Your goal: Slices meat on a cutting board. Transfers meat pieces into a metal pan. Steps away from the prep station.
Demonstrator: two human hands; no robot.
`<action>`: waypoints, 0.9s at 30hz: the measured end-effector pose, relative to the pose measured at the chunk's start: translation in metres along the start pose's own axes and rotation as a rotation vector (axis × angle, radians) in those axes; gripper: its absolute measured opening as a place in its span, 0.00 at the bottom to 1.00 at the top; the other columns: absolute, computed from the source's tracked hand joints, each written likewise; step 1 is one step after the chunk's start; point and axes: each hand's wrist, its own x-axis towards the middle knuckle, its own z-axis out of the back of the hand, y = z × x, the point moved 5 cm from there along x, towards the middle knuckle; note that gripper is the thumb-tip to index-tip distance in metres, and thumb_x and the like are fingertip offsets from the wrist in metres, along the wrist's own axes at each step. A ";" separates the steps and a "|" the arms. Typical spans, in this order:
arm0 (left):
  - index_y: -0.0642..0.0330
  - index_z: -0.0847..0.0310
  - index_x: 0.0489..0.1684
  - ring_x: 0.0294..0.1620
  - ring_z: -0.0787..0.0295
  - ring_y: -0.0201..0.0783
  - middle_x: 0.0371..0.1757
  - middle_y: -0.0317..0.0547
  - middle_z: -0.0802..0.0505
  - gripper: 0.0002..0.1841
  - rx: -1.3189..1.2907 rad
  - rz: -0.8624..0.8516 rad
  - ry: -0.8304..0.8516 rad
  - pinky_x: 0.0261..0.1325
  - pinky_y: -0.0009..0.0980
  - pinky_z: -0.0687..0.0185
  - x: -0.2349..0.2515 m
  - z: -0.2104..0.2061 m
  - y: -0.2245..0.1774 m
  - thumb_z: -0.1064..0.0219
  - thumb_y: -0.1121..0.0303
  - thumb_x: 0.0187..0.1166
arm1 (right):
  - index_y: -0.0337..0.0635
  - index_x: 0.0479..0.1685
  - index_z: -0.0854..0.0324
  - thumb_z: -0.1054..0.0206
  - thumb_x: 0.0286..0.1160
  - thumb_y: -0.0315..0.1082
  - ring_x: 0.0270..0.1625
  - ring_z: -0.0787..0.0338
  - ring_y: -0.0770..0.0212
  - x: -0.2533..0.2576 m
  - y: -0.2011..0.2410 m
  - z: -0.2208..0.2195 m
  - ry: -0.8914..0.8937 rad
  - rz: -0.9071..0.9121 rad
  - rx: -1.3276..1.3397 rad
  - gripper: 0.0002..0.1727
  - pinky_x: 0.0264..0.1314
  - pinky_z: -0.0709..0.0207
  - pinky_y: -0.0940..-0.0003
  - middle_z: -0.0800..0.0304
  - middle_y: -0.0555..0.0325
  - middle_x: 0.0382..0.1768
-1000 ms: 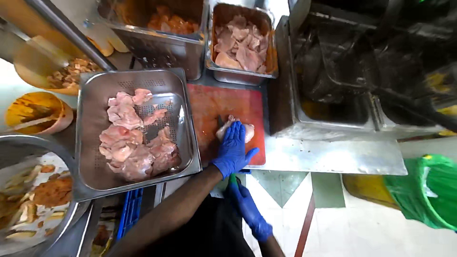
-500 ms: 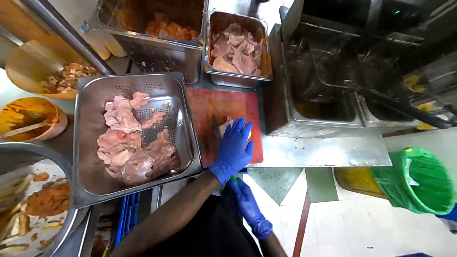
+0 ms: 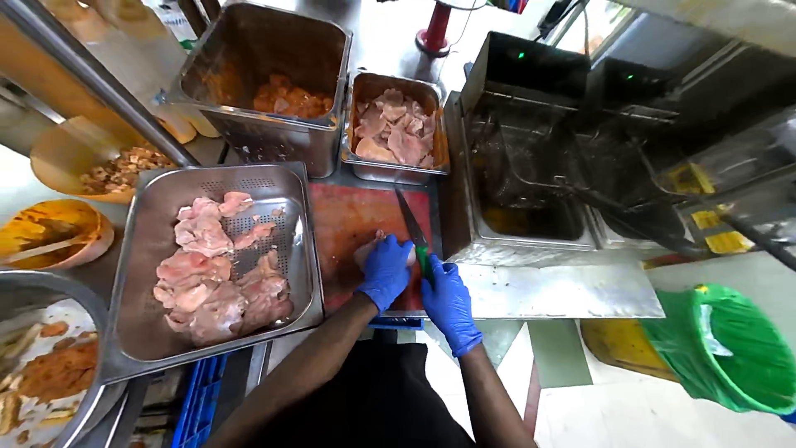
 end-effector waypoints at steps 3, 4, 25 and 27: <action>0.48 0.16 0.70 0.63 0.13 0.59 0.67 0.59 0.15 0.23 -0.020 0.031 0.013 0.57 0.59 0.12 0.001 0.009 0.003 0.26 0.59 0.74 | 0.53 0.77 0.20 0.34 0.78 0.44 0.61 0.14 0.39 0.008 -0.005 0.010 -0.027 0.062 0.051 0.26 0.55 0.19 0.37 0.18 0.41 0.67; 0.50 0.16 0.68 0.61 0.12 0.59 0.65 0.58 0.14 0.23 -0.009 0.052 0.006 0.55 0.59 0.12 0.000 0.011 0.004 0.26 0.58 0.73 | 0.51 0.73 0.17 0.34 0.79 0.43 0.60 0.13 0.41 0.010 -0.007 0.011 -0.026 0.094 0.098 0.23 0.55 0.18 0.39 0.15 0.43 0.63; 0.50 0.09 0.58 0.50 0.07 0.45 0.48 0.46 0.04 0.18 -0.533 0.321 -0.330 0.54 0.58 0.13 -0.034 0.122 0.075 0.25 0.68 0.69 | 0.37 0.56 0.16 0.21 0.64 0.39 0.62 0.17 0.28 0.061 0.061 -0.021 0.134 0.349 0.035 0.22 0.52 0.20 0.31 0.14 0.32 0.54; 0.50 0.09 0.59 0.51 0.07 0.43 0.49 0.45 0.04 0.17 -0.550 0.283 -0.340 0.56 0.56 0.13 -0.033 0.138 0.081 0.26 0.69 0.71 | 0.40 0.53 0.16 0.21 0.64 0.37 0.53 0.13 0.31 0.058 0.061 -0.019 0.165 0.319 0.109 0.19 0.46 0.19 0.32 0.12 0.36 0.44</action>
